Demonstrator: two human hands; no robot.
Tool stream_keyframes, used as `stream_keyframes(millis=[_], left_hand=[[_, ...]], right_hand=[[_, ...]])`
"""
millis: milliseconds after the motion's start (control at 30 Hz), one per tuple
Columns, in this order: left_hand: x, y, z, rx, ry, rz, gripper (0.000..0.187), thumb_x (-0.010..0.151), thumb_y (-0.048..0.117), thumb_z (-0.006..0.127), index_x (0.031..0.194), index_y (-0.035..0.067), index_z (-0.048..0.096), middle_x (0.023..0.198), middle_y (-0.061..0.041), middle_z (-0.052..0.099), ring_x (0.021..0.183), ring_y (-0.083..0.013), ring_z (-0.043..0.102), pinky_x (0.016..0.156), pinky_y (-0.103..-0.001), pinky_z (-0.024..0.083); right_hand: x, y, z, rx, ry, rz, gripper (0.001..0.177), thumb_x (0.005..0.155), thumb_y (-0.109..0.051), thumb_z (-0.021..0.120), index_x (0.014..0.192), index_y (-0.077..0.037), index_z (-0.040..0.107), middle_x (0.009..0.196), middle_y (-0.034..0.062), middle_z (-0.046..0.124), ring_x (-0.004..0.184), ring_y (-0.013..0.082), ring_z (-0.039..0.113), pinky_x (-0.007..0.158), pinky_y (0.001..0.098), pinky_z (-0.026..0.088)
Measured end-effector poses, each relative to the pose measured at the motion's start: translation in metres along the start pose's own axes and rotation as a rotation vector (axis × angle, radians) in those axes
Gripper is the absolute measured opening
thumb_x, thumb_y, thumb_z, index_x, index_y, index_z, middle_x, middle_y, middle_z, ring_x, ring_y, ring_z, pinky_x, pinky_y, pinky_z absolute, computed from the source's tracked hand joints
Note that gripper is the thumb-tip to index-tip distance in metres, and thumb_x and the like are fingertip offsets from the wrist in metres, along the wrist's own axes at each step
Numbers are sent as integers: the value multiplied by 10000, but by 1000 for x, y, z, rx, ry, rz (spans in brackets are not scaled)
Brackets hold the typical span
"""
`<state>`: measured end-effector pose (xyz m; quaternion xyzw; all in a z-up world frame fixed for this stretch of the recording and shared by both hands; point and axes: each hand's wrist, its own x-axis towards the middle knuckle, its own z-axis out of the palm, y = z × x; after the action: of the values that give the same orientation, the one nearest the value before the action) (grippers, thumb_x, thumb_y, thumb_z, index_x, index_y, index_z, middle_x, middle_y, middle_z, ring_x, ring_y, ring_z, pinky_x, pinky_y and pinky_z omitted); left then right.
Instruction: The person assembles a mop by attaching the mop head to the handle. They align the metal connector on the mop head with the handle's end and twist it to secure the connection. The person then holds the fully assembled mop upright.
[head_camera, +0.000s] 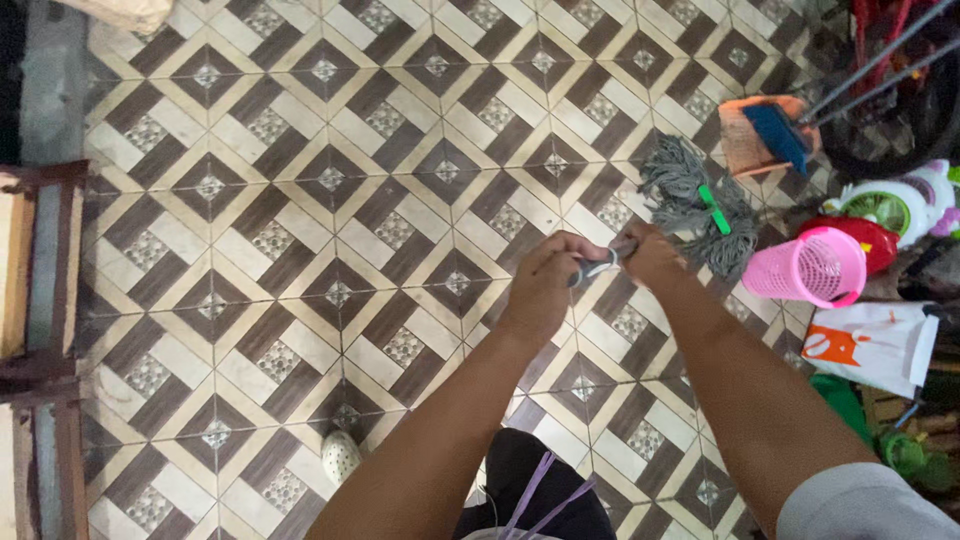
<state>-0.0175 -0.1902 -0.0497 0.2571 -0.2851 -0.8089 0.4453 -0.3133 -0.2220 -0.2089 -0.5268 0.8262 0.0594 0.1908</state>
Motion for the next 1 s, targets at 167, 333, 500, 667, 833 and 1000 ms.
stream_keyframes(millis=[167,333,500,667,833,1000], left_hand=[[-39,76,-38,187,213,165,205,965,7,429,899,30,622,1003,-104,701,1051,-177,674,978,-330,550],[-101,180,-76,87,279,307,205,922,-46,416,860,41,590,855,-75,596,902,-168,662,847,-327,542],[-172,287,-124,71,415,428,219,880,-74,411,865,50,590,794,-79,591,702,-147,557,690,-323,501],[-231,388,-170,222,470,650,240,876,-92,405,838,26,611,743,-69,581,647,-131,553,636,-284,463],[-271,437,-189,243,470,859,233,869,-107,393,840,3,596,710,-83,566,588,-147,521,576,-308,475],[-261,439,-188,87,407,830,225,803,-112,372,792,-20,576,678,-89,536,561,-153,500,555,-307,464]], right_hand=[[-45,-116,-12,104,33,-99,267,964,-338,706,1188,-197,741,1273,192,695,1117,410,707,945,503,578],[-109,-245,-17,210,-87,-85,290,923,-287,673,1199,-216,721,1158,194,766,1054,387,763,919,489,604],[-151,-374,8,170,23,-278,233,983,-324,626,1126,-178,738,1075,225,738,1017,441,717,890,517,565],[-184,-494,24,588,-186,-450,280,1088,-317,555,1047,-88,711,964,235,678,885,509,637,722,543,486],[-245,-570,4,442,-54,-645,170,959,-272,714,974,-105,686,881,155,733,805,350,704,700,488,509],[-259,-568,-26,285,-79,-602,234,1002,-361,707,1031,-130,683,931,152,732,869,348,702,751,483,507]])
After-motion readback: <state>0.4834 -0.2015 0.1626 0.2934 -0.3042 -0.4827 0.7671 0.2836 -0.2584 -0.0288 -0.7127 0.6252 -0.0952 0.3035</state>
